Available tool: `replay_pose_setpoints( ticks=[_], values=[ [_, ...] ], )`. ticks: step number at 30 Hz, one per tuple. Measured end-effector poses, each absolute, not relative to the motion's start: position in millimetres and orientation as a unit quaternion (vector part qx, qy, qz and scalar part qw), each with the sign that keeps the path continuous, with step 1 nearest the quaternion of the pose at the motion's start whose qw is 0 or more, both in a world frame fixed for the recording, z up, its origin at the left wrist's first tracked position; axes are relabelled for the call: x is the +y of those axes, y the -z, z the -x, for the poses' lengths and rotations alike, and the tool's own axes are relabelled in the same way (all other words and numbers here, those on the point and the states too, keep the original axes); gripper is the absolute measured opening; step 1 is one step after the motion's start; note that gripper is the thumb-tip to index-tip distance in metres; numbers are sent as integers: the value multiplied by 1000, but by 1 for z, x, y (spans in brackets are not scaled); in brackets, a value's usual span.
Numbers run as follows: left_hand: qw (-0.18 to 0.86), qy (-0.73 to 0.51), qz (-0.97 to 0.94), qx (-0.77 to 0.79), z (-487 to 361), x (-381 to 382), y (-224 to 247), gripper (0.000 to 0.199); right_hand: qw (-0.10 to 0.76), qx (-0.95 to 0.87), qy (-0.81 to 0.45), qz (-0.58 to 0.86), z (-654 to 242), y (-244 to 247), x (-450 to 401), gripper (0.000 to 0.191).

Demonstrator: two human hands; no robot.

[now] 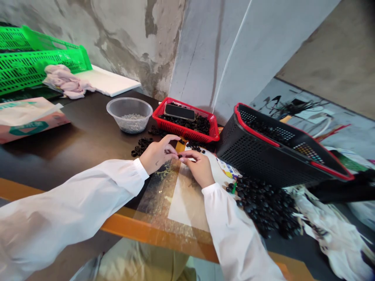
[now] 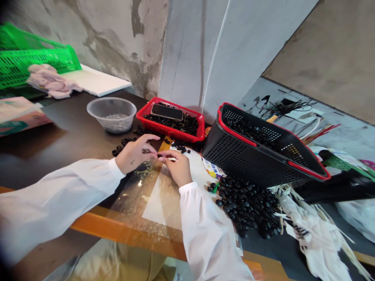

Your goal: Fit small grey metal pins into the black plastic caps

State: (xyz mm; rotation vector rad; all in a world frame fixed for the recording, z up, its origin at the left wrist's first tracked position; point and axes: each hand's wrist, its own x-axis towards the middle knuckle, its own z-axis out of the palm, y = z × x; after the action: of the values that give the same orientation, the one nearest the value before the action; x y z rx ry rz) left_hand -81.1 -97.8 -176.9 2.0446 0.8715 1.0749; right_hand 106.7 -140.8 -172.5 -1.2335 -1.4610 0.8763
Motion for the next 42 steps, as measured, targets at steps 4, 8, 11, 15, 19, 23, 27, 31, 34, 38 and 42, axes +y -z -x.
replay_pose_setpoints(
  ticks=[4,8,11,15,19,23,27,31,34,38,42],
  values=[
    [318,-435,-781,315,83,-97,173,51,542,-505,-449,499,-103,176,-139,18],
    [193,-434,-805,356,100,-81,165,44,586,-388,-544,458,-102,178,-138,31],
    [14,-367,-832,417,119,-60,161,32,609,-337,-579,423,-105,178,-137,35],
    [-69,-255,-857,443,141,-38,161,37,608,-328,-587,421,-108,179,-135,32],
    [-56,-163,-890,423,157,-29,159,40,600,-347,-582,425,-107,180,-135,32],
    [-31,-107,-905,411,164,-26,157,36,593,-353,-585,426,-106,179,-137,33],
    [-77,-104,-888,442,157,-29,162,41,581,-361,-595,422,-103,178,-140,31],
    [-94,-113,-878,456,149,-33,170,33,576,-370,-594,422,-101,176,-142,31],
    [-53,-194,-872,447,142,-37,172,28,577,-376,-579,436,-100,176,-141,30],
    [81,-345,-854,382,122,-57,169,26,588,-425,-509,463,-97,175,-142,26],
    [116,-392,-871,273,104,-76,168,22,578,-500,-428,484,-93,171,-146,22]
  ],
)
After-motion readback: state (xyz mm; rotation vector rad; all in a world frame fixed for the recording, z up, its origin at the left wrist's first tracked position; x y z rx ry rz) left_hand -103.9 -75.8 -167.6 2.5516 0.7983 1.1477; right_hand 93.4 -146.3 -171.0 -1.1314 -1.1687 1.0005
